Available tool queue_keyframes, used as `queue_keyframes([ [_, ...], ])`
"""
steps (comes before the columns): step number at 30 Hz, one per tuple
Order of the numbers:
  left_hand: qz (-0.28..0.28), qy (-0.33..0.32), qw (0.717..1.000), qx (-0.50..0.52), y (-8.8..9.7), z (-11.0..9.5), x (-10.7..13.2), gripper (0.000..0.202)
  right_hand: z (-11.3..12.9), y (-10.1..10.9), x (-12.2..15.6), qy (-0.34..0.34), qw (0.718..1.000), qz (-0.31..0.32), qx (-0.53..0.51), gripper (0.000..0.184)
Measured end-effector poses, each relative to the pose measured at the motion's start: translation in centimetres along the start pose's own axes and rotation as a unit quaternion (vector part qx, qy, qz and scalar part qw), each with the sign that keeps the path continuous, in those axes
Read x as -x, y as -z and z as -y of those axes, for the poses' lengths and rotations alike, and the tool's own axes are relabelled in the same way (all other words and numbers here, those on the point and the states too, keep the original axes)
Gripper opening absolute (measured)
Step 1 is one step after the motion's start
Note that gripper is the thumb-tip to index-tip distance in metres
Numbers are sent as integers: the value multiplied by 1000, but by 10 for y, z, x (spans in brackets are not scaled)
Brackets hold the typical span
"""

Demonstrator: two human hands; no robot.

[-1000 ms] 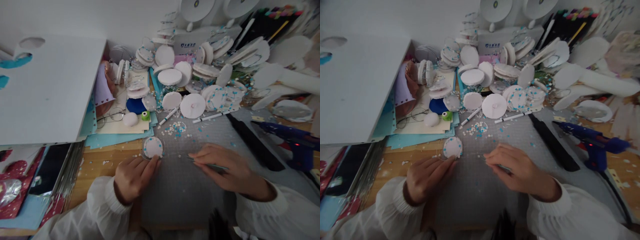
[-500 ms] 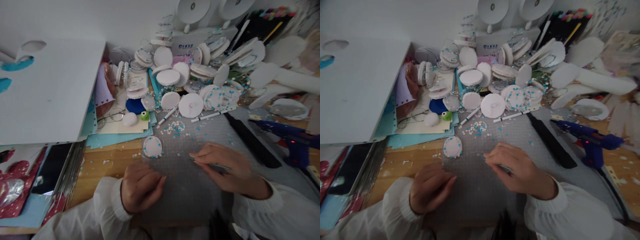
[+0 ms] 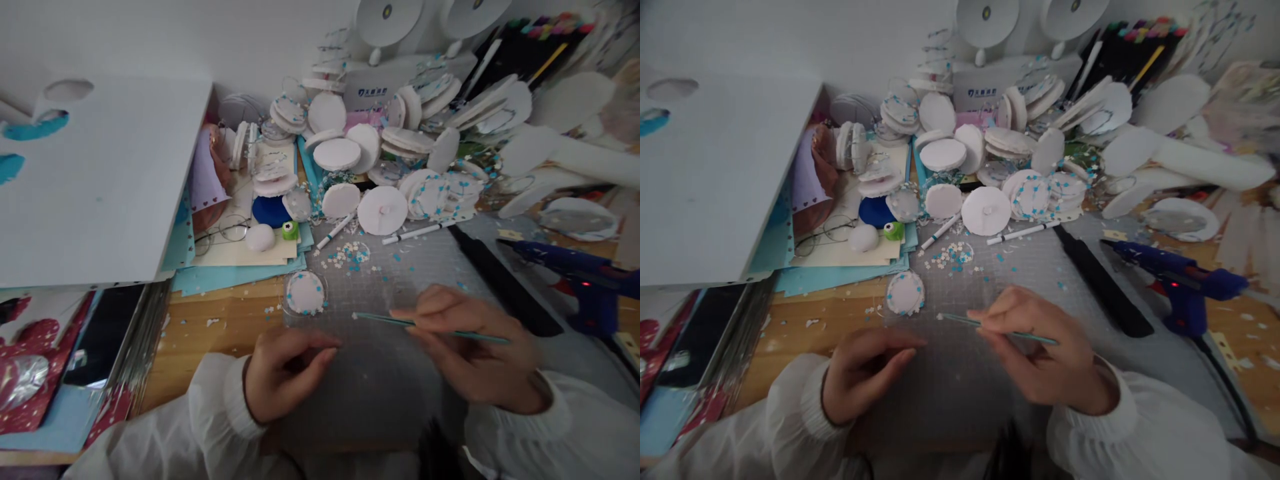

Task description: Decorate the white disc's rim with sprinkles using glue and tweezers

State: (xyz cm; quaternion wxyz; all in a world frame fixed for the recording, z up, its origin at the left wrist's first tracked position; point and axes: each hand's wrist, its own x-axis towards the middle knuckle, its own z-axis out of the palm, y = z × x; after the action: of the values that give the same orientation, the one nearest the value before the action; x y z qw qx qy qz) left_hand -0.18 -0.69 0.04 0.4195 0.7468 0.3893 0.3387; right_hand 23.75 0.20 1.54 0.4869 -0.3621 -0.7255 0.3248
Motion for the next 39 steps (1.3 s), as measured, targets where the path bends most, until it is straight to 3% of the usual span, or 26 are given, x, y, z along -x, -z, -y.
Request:
queue_keyframes([
  [4, -1, 79, 994, 81, -7, -1, 1, 19, 7, -11, 4, 30, 998, 40, -25, 47],
  [8, -9, 103, 992, 72, -11, 1, 3, 19, 10, -19, 6, 38, 997, 55, -25, 47],
  [19, 27, 127, 984, 119, -4, -5, 0, 25, 7, -20, 8, -19, 996, -29, -87, 39],
  [39, 44, 94, 987, 122, -3, -7, -1, 22, 7, -20, 8, -51, 994, -2, -93, 39],
])
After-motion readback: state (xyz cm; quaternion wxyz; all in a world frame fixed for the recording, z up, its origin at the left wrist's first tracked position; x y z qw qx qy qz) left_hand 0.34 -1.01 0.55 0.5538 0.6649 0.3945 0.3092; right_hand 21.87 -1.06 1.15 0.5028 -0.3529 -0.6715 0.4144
